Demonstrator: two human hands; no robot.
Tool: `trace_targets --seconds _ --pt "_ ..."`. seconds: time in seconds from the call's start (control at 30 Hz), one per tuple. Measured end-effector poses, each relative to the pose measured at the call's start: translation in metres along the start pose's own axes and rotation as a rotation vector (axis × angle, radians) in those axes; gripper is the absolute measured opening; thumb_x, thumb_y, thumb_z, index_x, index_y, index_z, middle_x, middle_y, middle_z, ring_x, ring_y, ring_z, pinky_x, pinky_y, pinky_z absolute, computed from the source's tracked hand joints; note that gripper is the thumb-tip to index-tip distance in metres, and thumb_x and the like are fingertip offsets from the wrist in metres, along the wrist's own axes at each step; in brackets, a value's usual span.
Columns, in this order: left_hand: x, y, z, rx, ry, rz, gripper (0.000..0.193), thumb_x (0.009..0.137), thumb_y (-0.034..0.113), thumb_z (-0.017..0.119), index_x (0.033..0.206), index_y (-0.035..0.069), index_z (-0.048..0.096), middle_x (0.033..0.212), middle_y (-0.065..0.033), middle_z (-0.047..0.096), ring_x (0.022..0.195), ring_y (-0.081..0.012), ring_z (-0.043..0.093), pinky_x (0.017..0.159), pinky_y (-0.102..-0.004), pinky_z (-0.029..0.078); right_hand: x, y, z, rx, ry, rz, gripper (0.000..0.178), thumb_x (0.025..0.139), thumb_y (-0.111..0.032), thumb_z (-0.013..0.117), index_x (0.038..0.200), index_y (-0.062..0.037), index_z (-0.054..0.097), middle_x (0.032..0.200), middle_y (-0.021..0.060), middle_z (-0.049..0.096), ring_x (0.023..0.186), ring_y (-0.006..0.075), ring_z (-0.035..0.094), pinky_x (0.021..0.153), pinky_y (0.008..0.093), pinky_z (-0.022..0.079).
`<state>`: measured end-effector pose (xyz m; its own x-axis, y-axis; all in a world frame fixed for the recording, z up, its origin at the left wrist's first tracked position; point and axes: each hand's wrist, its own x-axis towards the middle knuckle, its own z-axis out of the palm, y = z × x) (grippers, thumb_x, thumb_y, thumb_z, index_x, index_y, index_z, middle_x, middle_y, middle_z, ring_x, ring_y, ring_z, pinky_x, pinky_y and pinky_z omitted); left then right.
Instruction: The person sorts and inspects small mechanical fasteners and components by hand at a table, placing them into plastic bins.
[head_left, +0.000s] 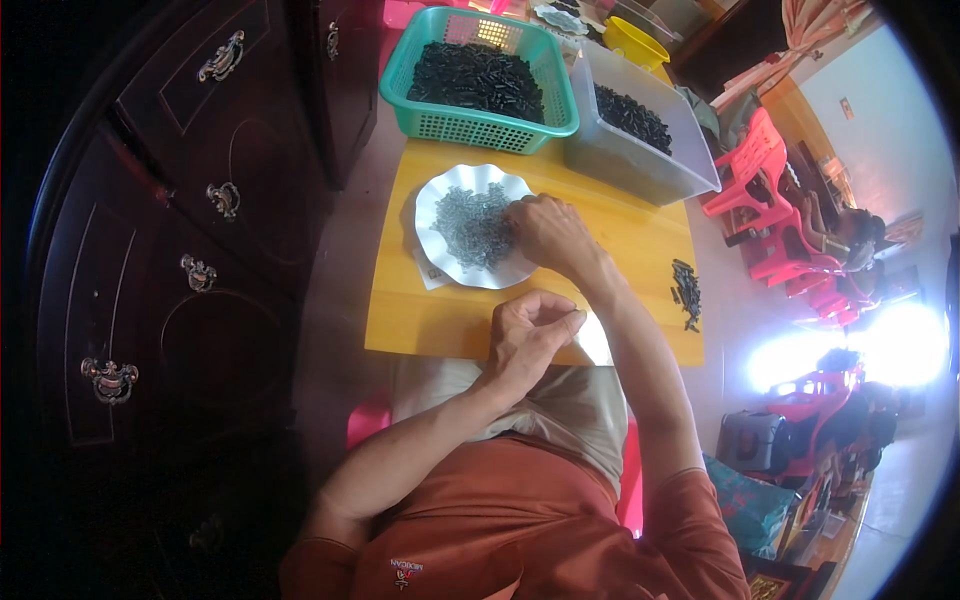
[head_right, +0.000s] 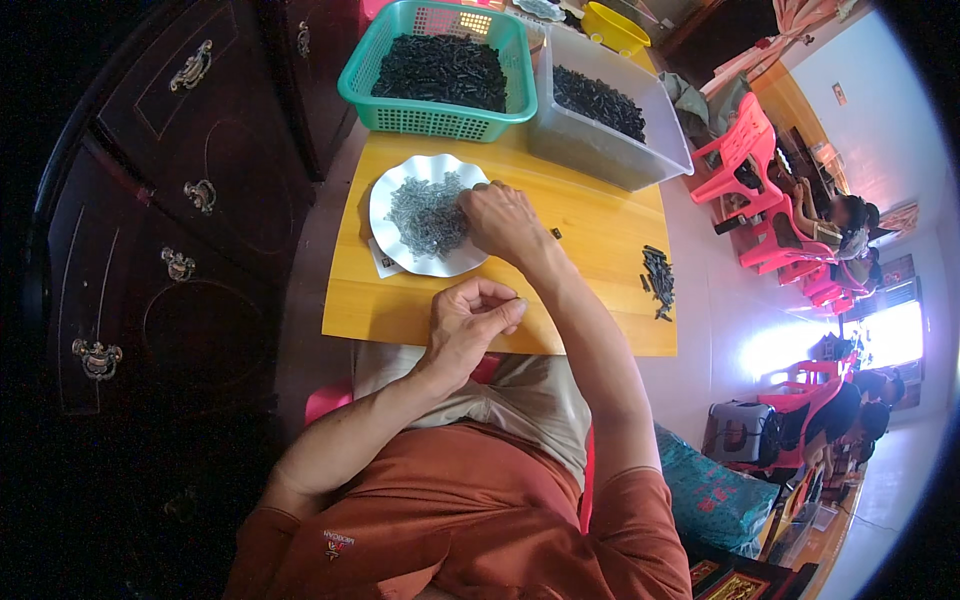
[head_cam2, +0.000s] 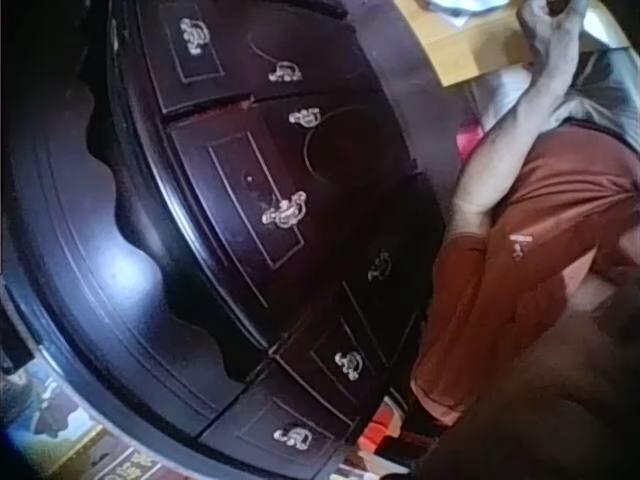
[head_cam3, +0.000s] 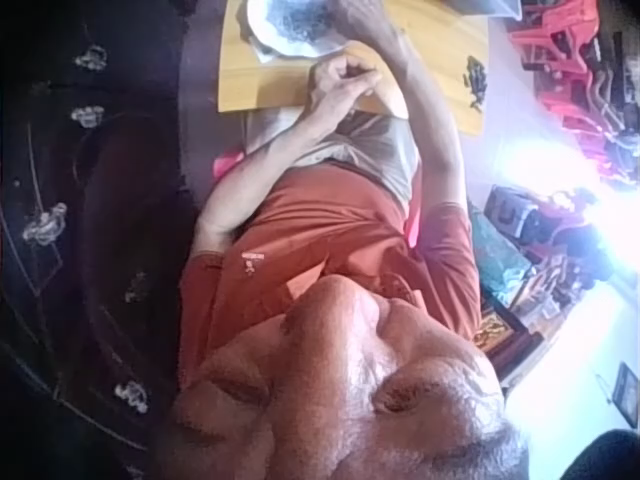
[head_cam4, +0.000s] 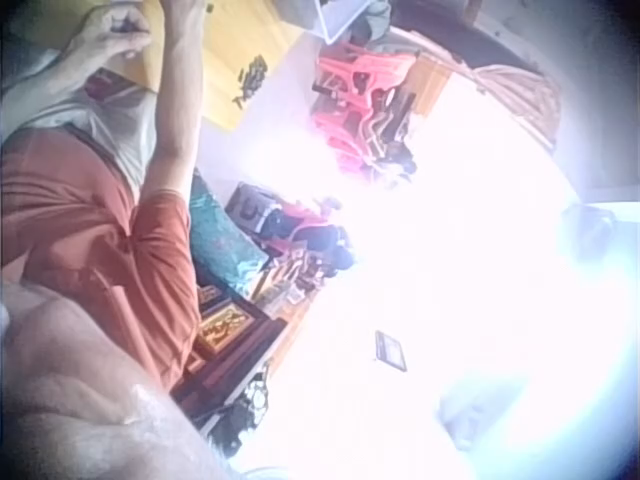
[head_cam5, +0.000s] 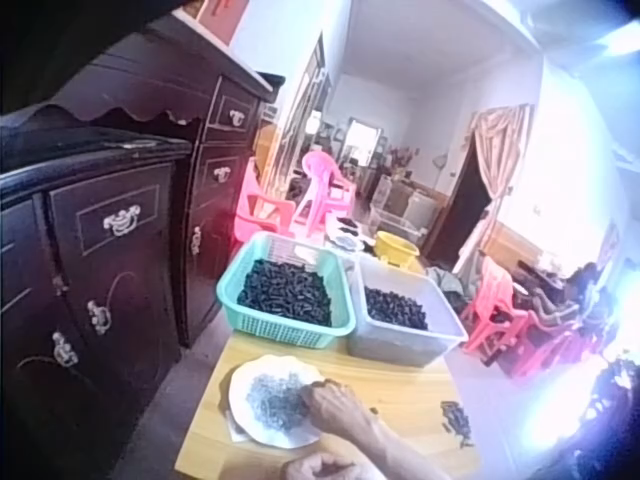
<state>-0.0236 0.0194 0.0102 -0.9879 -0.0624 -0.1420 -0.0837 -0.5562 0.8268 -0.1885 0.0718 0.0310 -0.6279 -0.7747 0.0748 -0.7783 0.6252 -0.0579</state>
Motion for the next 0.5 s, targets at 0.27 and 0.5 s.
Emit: trace_targets --seconds 0.27,0.5 --pt "0.0 0.003 -0.001 0.011 0.002 -0.009 0.017 0.085 0.012 0.073 0.09 -0.003 0.066 0.08 -0.0067 0.069 0.073 -0.0104 0.063 0.066 -0.0242 0.051 -0.003 0.002 0.004 -0.113 0.072 0.035 0.01 0.082 -0.012 0.063 0.084 -0.0024 0.067 0.087 0.0191 0.067 0.085 0.0368 0.066 0.073 0.0464 0.052" --pt "0.002 -0.001 -0.002 0.014 0.004 0.004 0.018 0.085 0.013 0.073 0.09 -0.002 0.066 0.08 -0.0062 0.069 0.073 -0.0102 0.063 0.067 -0.0239 0.05 -0.004 0.003 -0.002 -0.101 -0.058 0.056 0.011 0.082 -0.01 0.062 0.082 -0.0017 0.068 0.091 0.0192 0.067 0.087 0.0371 0.065 0.074 0.0466 0.052"
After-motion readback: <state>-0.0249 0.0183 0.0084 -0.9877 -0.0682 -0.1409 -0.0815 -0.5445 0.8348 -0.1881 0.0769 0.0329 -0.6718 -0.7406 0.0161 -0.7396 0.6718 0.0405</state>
